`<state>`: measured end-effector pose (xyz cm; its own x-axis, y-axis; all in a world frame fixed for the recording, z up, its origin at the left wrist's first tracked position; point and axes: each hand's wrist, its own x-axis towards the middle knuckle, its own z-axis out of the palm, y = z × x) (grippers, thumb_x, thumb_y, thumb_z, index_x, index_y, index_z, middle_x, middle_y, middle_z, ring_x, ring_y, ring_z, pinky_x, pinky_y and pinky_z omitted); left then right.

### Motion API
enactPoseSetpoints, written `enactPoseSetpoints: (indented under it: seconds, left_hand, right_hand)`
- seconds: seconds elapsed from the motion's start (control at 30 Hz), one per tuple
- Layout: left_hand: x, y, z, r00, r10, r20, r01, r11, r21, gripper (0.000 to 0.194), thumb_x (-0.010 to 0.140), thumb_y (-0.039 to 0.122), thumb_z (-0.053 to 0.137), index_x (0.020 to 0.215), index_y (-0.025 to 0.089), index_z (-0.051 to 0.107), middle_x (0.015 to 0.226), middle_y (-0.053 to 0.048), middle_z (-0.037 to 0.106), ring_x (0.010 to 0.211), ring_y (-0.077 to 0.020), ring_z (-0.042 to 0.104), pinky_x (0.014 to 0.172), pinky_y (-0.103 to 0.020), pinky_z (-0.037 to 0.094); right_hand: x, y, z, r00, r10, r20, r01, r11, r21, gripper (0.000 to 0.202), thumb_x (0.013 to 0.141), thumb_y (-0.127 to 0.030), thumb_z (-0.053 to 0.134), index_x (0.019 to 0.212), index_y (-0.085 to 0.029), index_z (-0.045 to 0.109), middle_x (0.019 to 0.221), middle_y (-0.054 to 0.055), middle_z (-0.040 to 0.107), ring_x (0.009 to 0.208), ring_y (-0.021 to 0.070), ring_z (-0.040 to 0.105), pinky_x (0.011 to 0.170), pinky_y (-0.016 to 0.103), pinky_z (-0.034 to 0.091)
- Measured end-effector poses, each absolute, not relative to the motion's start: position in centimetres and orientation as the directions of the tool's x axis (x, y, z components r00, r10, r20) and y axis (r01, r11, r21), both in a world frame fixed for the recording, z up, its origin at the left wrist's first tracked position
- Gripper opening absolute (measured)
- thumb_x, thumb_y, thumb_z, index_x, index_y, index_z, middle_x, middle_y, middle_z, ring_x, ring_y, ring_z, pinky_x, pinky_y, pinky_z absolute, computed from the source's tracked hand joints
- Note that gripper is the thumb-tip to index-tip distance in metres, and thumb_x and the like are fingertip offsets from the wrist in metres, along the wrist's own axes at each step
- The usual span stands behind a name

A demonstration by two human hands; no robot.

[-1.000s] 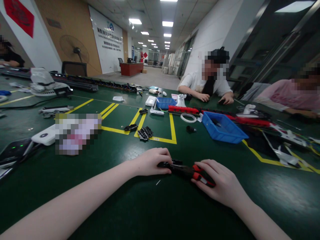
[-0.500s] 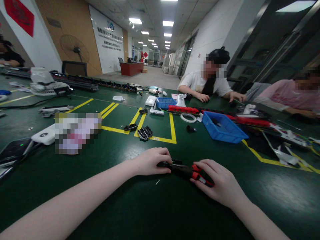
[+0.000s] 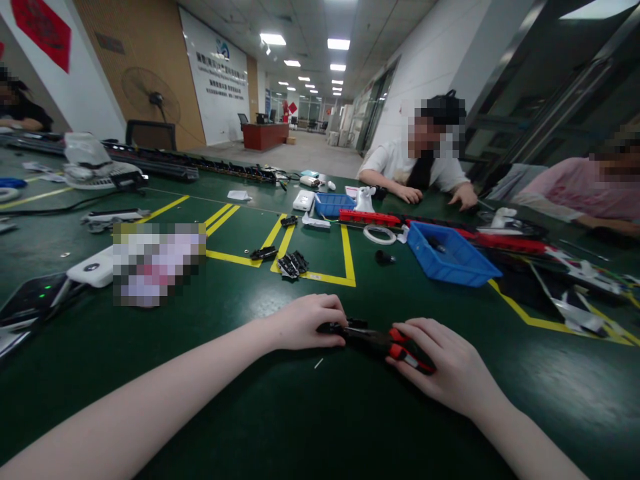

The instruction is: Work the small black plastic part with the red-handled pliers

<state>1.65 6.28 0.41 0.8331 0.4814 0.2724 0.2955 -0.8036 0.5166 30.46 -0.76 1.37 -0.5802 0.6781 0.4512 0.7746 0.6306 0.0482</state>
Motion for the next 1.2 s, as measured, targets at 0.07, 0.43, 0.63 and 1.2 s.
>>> enactPoseSetpoints:
  seconds: [0.07,0.43,0.63,1.2]
  left_hand:
    - [1.66,6.34,0.28,0.831,0.481,0.279,0.294,-0.806,0.514,0.022,0.086,0.032,0.066,0.103,0.018,0.064,0.110,-0.006,0.059,0.094,-0.0184,0.059,0.079,-0.029,0.047]
    - [1.62,6.26,0.55,0.834,0.481,0.270,0.295,-0.803,0.518,0.021,0.086,0.031,0.066,0.102,0.018,0.064,0.108,-0.006,0.059,0.095,-0.0187,0.060,0.078,-0.029,0.047]
    - [1.59,6.32,0.45,0.833,0.483,0.270,0.292,-0.798,0.527,0.021,0.086,0.031,0.066,0.102,0.018,0.065,0.110,-0.006,0.059,0.096,-0.0186,0.060,0.081,-0.030,0.048]
    - [1.55,6.43,0.30,0.831,0.490,0.262,0.292,-0.786,0.544,0.022,0.085,0.030,0.067,0.103,0.019,0.065,0.110,-0.006,0.059,0.096,-0.0179,0.060,0.081,-0.029,0.048]
  right_hand:
    - [30.40,-0.73,1.27,-0.579,0.681,0.449,0.775,0.631,0.041,0.035,0.083,-0.037,0.063,0.112,-0.018,0.061,0.101,0.011,0.067,0.085,0.0213,0.065,0.071,0.033,0.055]
    - [30.59,-0.57,1.05,-0.585,0.660,0.471,0.774,0.628,0.080,0.039,0.082,-0.038,0.064,0.114,-0.015,0.061,0.102,0.012,0.066,0.088,0.0222,0.064,0.071,0.034,0.053]
    - [30.96,-0.65,1.14,-0.594,0.636,0.493,0.770,0.626,0.120,0.040,0.082,-0.036,0.065,0.116,-0.015,0.060,0.104,0.012,0.066,0.090,0.0229,0.063,0.073,0.034,0.052]
    - [31.11,-0.54,0.94,-0.591,0.631,0.502,0.771,0.626,0.120,0.041,0.082,-0.037,0.065,0.116,-0.015,0.060,0.105,0.012,0.066,0.090,0.0225,0.064,0.073,0.034,0.052]
